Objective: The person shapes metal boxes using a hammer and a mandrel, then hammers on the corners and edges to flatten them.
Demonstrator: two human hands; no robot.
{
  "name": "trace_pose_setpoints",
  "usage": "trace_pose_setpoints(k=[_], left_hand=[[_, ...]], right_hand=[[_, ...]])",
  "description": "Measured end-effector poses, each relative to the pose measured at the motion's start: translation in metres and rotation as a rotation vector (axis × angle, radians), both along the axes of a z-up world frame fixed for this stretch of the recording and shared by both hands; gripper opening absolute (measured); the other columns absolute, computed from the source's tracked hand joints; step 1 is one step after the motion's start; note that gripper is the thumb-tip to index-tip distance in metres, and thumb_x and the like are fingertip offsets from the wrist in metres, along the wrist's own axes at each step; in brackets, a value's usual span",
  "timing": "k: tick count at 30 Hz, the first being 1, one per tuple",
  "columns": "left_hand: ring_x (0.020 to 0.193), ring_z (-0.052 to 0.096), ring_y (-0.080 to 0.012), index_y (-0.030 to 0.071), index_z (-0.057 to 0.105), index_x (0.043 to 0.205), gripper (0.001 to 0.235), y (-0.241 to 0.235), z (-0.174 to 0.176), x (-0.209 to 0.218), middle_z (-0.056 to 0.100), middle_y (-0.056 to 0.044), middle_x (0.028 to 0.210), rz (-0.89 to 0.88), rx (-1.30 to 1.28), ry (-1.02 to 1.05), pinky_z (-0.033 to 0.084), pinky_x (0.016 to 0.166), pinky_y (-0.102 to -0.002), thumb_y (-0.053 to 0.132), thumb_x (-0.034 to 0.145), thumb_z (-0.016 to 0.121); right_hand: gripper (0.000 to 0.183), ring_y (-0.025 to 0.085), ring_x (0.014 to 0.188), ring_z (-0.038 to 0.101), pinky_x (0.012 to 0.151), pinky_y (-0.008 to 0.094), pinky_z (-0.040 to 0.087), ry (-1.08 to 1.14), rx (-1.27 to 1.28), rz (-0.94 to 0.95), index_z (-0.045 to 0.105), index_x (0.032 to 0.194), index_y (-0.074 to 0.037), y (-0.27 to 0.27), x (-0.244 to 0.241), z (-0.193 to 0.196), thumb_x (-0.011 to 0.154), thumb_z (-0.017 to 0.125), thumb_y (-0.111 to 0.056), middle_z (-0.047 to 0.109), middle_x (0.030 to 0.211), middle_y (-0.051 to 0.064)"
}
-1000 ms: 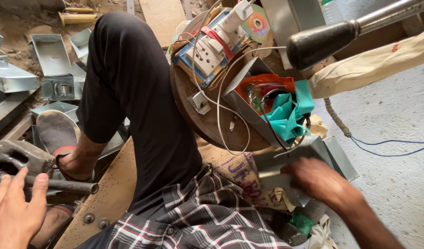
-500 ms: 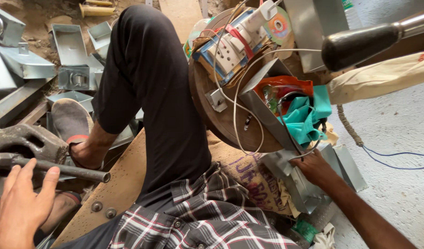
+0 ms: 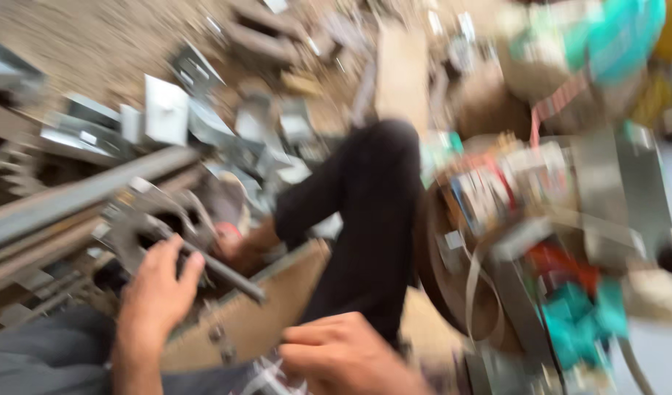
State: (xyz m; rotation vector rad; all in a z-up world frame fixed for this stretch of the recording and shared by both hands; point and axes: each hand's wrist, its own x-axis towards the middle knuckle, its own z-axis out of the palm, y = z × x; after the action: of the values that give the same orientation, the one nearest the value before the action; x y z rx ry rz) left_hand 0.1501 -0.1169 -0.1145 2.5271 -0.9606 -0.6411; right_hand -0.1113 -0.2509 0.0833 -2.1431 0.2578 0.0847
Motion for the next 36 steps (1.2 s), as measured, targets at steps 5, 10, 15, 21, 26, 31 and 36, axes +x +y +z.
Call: trace_pose_setpoints(k=[5,10,15,21,26,31,36], left_hand=[[0.126,0.056,-0.0388,0.021,0.055,0.142,0.051,0.001,-0.013,0.012,0.058,-0.007,0.144,0.106,-0.076,-0.017,0.047,0.103,-0.051,0.033,0.092,0.057],[0.127,0.058,-0.0390,0.028,0.057,0.142,0.046,0.008,-0.019,0.028,0.054,-0.008,0.147,0.237,-0.024,-0.014,0.049,0.106,-0.051,0.022,0.096,0.051],[0.122,0.058,-0.0412,0.022,0.050,0.147,0.060,-0.002,-0.019,0.043,0.041,-0.011,0.156,0.320,0.118,-0.082,0.050,0.098,-0.054,0.015,0.088,0.055],[0.124,0.064,-0.0333,0.014,0.053,0.140,0.047,-0.013,-0.004,0.031,0.061,-0.008,0.142,0.294,0.077,-0.125,0.054,0.103,-0.047,0.014,0.093,0.052],[0.114,0.060,-0.0426,0.002,0.052,0.135,0.057,-0.014,0.004,0.027,0.057,-0.023,0.138,0.299,-0.124,-0.271,0.052,0.091,-0.051,0.012,0.080,0.060],[0.111,0.062,-0.0418,-0.002,0.055,0.135,0.048,-0.002,0.002,0.013,0.060,-0.022,0.137,0.291,-0.123,-0.408,0.053,0.087,-0.053,0.010,0.089,0.053],[0.127,0.052,-0.0472,-0.003,0.043,0.147,0.060,-0.016,-0.009,0.019,0.047,-0.026,0.150,0.328,-0.001,-0.276,0.044,0.102,-0.059,0.013,0.091,0.057]], right_hand=[[0.024,0.037,0.121,0.060,0.106,0.042,0.047,-0.316,0.148,-0.085,0.058,0.131,-0.007,-0.001,0.142,-0.044,0.111,0.051,-0.018,0.061,0.121,0.017],[0.083,0.043,0.155,0.018,0.121,0.055,0.019,-0.033,0.142,-0.128,0.032,0.161,-0.012,-0.012,0.228,-0.136,0.093,0.063,-0.050,0.022,0.167,0.024],[0.095,0.046,0.162,0.000,0.120,0.064,0.012,0.037,-0.220,-0.017,0.022,0.168,-0.012,-0.003,0.222,-0.210,0.092,0.071,-0.042,0.003,0.176,0.026],[0.091,0.044,0.159,0.000,0.120,0.062,0.016,0.016,-0.272,-0.029,0.017,0.165,-0.012,0.001,0.226,-0.225,0.091,0.068,-0.025,0.002,0.172,0.022],[0.088,0.045,0.157,-0.001,0.119,0.062,0.014,0.021,-0.229,0.000,0.019,0.161,-0.010,-0.010,0.228,-0.234,0.088,0.067,-0.020,0.003,0.171,0.021],[0.092,0.053,0.155,0.004,0.124,0.064,0.009,-0.341,-0.491,0.147,0.023,0.158,0.002,-0.014,0.234,-0.284,0.082,0.069,-0.021,0.014,0.166,0.030],[0.116,0.053,0.152,-0.006,0.122,0.063,0.005,-0.172,-0.321,0.160,0.008,0.158,0.003,-0.019,0.246,-0.284,0.069,0.078,-0.027,0.001,0.165,0.030]])
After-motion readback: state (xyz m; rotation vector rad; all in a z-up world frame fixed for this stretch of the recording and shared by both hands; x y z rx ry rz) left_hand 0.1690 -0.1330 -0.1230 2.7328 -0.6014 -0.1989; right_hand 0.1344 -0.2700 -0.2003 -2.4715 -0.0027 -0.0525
